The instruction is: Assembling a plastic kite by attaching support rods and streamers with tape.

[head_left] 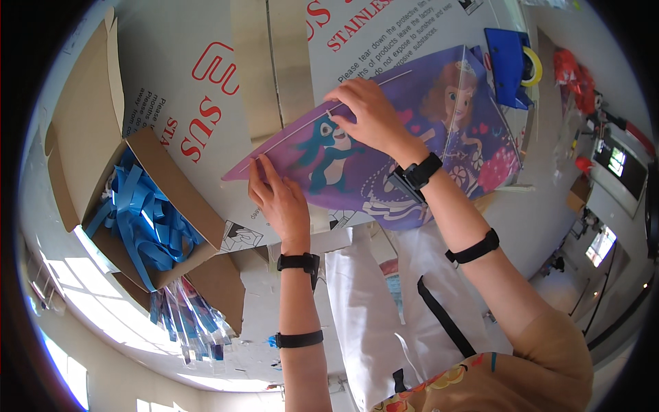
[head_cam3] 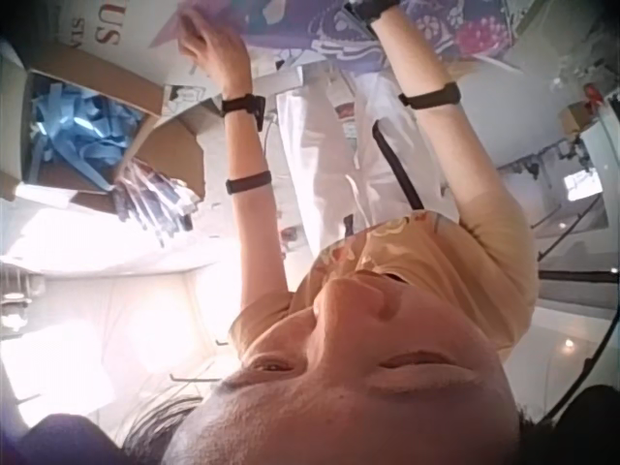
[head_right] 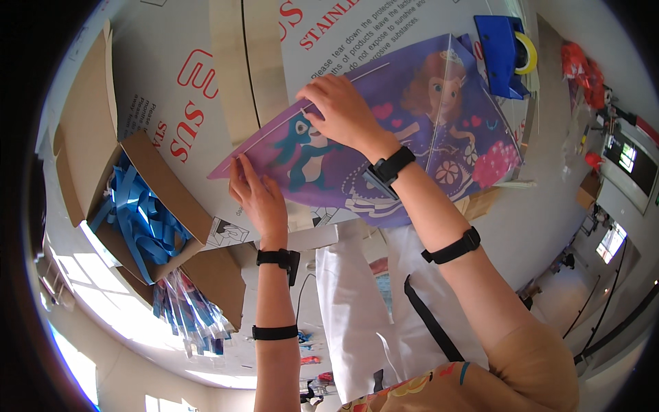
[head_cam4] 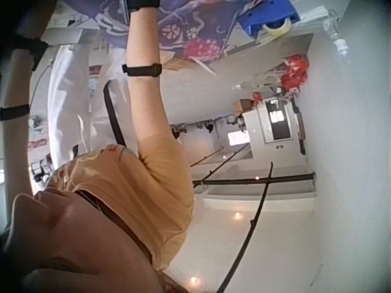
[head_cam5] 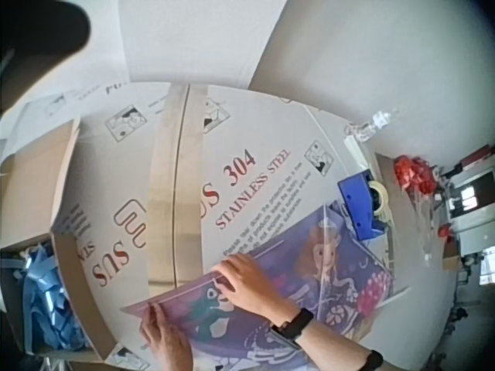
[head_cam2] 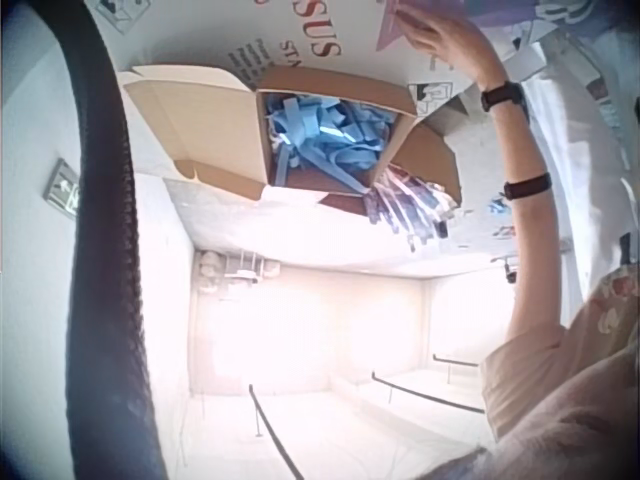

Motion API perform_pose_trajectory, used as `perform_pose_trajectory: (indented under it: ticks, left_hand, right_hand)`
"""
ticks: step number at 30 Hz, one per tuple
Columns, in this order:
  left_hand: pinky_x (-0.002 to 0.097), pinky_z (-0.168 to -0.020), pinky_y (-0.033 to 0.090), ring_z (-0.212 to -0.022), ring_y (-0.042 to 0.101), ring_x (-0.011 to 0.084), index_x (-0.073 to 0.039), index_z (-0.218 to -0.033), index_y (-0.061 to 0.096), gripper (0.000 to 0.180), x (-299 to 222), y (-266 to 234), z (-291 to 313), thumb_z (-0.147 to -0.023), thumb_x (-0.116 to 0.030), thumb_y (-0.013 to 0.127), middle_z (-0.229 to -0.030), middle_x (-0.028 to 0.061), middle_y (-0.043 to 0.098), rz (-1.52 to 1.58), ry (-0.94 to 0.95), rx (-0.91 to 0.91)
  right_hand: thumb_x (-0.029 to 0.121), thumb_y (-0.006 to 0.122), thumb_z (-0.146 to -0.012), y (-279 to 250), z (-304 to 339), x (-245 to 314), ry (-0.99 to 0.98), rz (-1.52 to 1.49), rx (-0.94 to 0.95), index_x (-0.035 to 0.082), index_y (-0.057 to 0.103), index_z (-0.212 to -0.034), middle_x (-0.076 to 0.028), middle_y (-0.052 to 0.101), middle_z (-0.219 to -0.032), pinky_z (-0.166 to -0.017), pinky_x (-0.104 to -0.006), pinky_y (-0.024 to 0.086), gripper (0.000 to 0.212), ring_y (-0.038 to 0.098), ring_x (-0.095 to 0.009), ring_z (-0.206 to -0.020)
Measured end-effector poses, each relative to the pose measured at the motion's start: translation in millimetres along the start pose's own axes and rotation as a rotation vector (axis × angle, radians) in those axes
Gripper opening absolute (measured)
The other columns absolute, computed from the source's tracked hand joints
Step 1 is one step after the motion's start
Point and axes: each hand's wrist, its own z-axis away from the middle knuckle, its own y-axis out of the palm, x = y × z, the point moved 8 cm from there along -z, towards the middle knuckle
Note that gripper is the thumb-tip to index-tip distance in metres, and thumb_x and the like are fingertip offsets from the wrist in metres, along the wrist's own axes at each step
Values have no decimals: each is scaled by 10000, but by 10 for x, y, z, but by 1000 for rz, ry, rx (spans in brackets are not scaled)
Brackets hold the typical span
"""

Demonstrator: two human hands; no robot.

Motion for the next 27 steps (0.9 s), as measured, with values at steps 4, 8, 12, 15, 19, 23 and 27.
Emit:
perform_pose_trajectory:
  ticks: [4,8,12,15,19,23,27]
  left_hand:
    - [419,-964,450,-1199,421,370,-59,-1473,379,643,-6,-29,-5,-858,4,558,-1486,172,345,-25,20,-11]
    - [436,-975,452,-1213,444,394,-42,-1480,359,668,6,-93,-8,-845,4,563,-1472,207,352,30,-1,19]
    - [431,-972,454,-1208,456,391,-51,-1480,356,678,-259,-273,-2,-841,15,574,-1474,212,350,86,40,-43]
    - [429,-926,490,-1222,497,390,-68,-1450,395,615,-663,-395,62,-865,0,573,-1480,198,347,184,48,43]
    - [417,-890,513,-1165,561,369,-44,-1373,474,510,-1507,-438,233,-876,-8,583,-1411,189,436,353,14,325]
    - [394,-864,522,-1089,609,340,-21,-1254,560,376,-2581,-204,411,-881,-24,607,-1272,172,552,524,189,544]
    - [392,-814,522,-992,636,332,-13,-1202,588,321,-3418,219,514,-883,-37,621,-1168,165,608,623,208,699]
  right_hand:
    - [85,715,-771,-68,13,21,-4,10,-40,102,604,-1055,-75,620,-1045,-929,-403,432,305,562,-286,-1035]
    - [64,735,-774,-177,83,76,20,-31,-76,103,616,-1086,-67,634,-1065,-957,-403,426,337,562,-298,-1076]
    - [50,711,-797,-609,319,-4,131,-53,-163,87,614,-1078,-67,631,-1021,-900,-384,450,299,575,-279,-1024]
    - [39,684,-829,-1012,649,-248,283,-121,-288,72,618,-1046,-72,624,-990,-863,-369,458,229,588,-271,-976]
    - [90,666,-899,-1836,1224,-792,483,-119,-614,50,636,-1038,-70,631,-1019,-855,-326,462,148,603,-230,-992]
    - [206,627,-950,-2706,1954,-1664,762,-141,-870,50,654,-1073,-92,641,-1110,-920,-342,448,201,593,-224,-1066]
    - [270,617,-952,-3084,2302,-2522,742,-92,-825,70,694,-1081,-152,628,-1175,-995,-367,420,251,568,-284,-1144]
